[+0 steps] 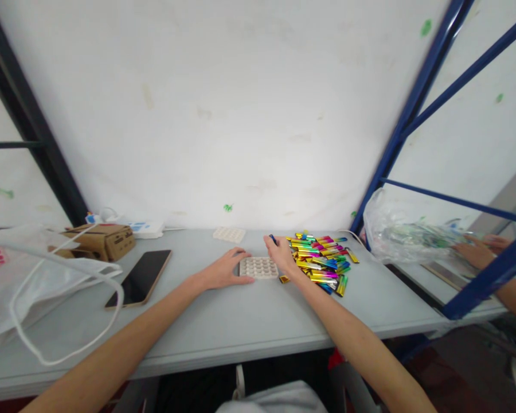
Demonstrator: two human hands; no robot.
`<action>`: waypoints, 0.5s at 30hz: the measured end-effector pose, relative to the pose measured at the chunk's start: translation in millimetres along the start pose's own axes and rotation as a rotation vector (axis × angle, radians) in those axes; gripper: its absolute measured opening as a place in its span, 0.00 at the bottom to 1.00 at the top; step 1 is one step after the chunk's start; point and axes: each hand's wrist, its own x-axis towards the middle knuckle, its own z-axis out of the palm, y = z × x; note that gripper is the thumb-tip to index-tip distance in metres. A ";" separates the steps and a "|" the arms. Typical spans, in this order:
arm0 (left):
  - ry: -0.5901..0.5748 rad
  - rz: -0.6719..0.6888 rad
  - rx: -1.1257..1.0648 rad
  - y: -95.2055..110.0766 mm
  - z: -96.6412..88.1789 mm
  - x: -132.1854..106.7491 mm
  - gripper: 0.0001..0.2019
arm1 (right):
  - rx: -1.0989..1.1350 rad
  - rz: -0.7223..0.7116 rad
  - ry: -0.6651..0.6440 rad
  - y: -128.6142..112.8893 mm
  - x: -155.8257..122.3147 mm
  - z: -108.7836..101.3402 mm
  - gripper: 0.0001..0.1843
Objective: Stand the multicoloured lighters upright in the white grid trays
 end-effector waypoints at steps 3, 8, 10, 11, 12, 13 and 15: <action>0.018 -0.006 -0.012 0.0 0.1 -0.8 0.45 | -0.112 -0.070 0.049 0.3 -1.1 0.9 0.21; 0.031 0.004 -0.021 1.6 -5.3 -4.2 0.43 | -0.164 -0.130 0.070 -1.4 -2.3 1.2 0.21; 0.036 0.006 -0.022 2.1 -9.9 -6.2 0.40 | -0.161 -0.140 0.060 -1.7 -2.2 1.4 0.22; 0.039 0.001 -0.022 2.0 -12.2 -7.3 0.38 | -0.158 -0.144 0.051 -1.6 -2.3 1.6 0.23; 0.042 -0.008 -0.023 1.6 -14.4 -8.3 0.37 | -0.157 -0.149 0.040 -1.6 -2.4 1.9 0.23; 0.044 -0.018 -0.023 1.0 -16.1 -9.1 0.35 | -0.158 -0.156 0.030 -1.4 -2.7 2.2 0.24; 0.040 -0.029 -0.020 -0.5 -18.1 -10.1 0.33 | -0.166 -0.168 0.018 -0.8 -3.5 3.0 0.26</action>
